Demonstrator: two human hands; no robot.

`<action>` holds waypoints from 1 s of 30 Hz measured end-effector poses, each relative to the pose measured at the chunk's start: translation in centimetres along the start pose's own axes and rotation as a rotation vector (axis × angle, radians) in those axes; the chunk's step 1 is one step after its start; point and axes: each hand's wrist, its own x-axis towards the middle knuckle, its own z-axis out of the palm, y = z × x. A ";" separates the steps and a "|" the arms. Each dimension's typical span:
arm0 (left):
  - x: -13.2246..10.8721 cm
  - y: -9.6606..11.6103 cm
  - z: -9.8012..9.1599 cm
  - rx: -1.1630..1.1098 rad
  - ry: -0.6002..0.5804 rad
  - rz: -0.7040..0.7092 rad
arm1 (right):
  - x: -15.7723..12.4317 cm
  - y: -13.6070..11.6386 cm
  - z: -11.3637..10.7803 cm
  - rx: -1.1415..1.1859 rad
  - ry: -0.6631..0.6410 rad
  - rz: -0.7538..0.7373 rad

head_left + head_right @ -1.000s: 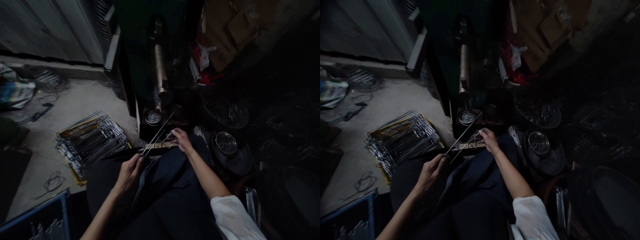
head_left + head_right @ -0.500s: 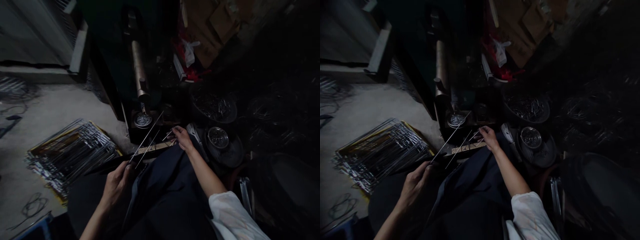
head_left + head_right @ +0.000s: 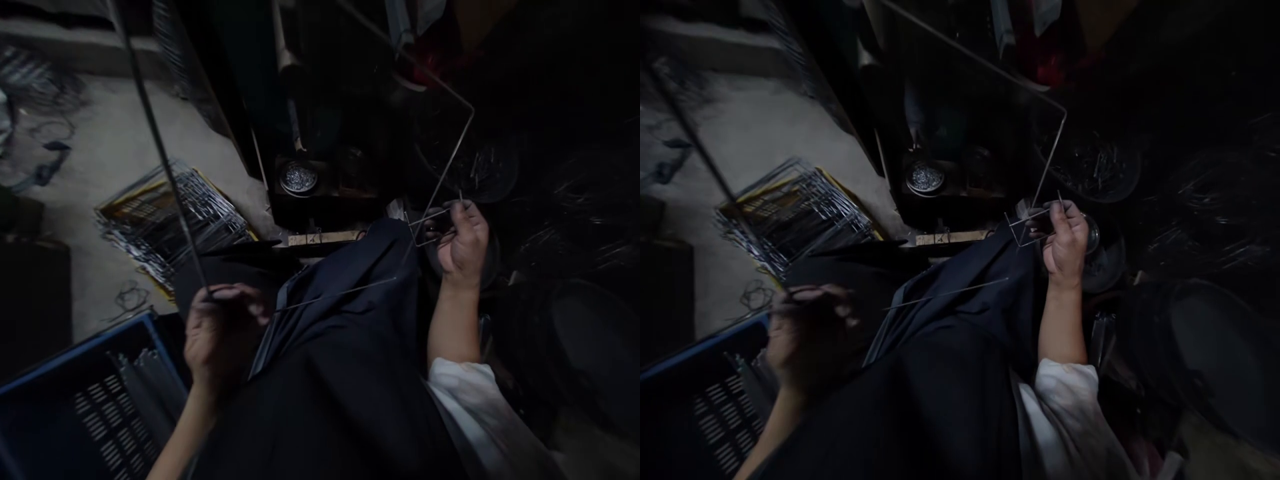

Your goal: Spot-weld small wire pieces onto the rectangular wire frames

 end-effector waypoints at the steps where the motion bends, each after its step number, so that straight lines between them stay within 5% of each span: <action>1: -0.4 -0.9 0.3 -0.008 -0.035 -0.028 | -0.5 -0.5 -0.1 -0.006 -0.009 -0.011; 5: -2.1 -3.8 0.1 0.048 -0.206 -0.307 | -1.8 0.9 0.6 0.027 -0.035 0.111; 10: -3.4 -3.5 -2.4 0.164 -0.446 -0.617 | -0.7 6.1 3.9 0.080 -0.177 0.531; 18: -2.3 -4.3 -5.3 0.321 -0.619 -0.622 | 3.1 11.7 10.3 0.150 -0.068 0.702; 30: -1.2 -6.3 -6.6 0.376 -0.500 -0.501 | 2.7 14.8 12.4 0.210 0.065 0.543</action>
